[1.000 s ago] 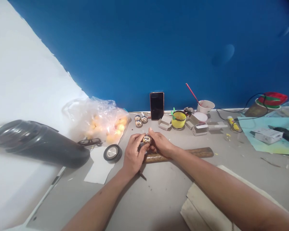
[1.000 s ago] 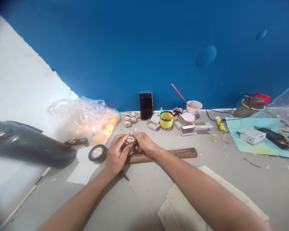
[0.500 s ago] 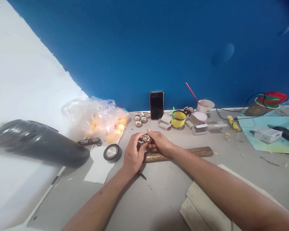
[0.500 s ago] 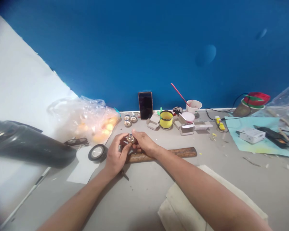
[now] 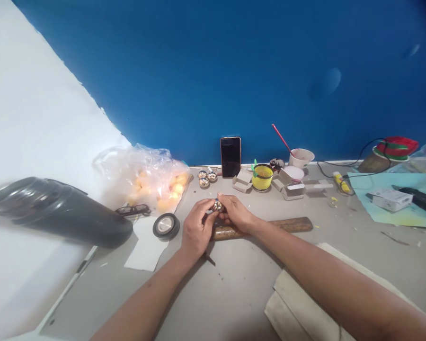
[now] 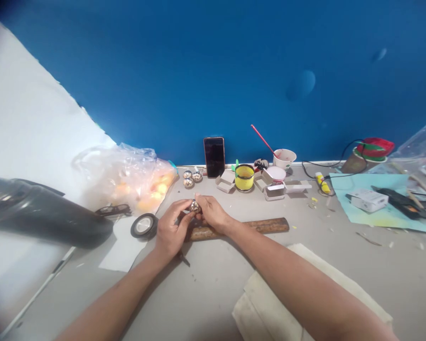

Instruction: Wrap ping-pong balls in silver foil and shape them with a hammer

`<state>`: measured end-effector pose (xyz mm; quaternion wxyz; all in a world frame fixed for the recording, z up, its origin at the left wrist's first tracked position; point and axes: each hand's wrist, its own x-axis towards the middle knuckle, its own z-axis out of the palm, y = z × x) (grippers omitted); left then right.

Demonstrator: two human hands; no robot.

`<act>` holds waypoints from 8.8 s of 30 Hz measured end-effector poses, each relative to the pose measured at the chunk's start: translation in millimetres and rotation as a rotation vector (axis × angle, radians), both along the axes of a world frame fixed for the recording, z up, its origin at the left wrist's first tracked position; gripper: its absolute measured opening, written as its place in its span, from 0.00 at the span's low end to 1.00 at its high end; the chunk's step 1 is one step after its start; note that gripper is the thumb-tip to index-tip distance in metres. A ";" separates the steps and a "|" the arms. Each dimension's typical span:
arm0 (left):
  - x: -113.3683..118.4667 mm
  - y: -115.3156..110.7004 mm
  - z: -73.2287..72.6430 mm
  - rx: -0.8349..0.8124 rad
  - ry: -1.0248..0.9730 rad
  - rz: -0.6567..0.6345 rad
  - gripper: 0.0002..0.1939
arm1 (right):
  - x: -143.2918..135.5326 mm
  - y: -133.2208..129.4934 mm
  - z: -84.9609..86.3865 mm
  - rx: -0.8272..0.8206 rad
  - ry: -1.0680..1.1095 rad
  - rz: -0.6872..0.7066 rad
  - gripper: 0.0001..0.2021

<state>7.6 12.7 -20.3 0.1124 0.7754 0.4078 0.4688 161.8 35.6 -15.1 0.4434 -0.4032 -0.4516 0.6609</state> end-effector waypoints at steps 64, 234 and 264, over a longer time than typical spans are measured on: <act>-24.4 12.2 65.6 -0.555 -0.608 -0.128 0.21 | 6.8 10.2 -13.4 0.058 -0.316 0.249 0.10; -0.4 44.9 37.0 -1.062 -0.618 -0.285 0.36 | 32.6 27.6 -3.5 0.170 -0.008 0.041 0.27; 5.8 13.4 21.4 -0.875 -0.670 -0.302 0.22 | 37.3 25.1 -1.7 0.066 0.162 0.222 0.22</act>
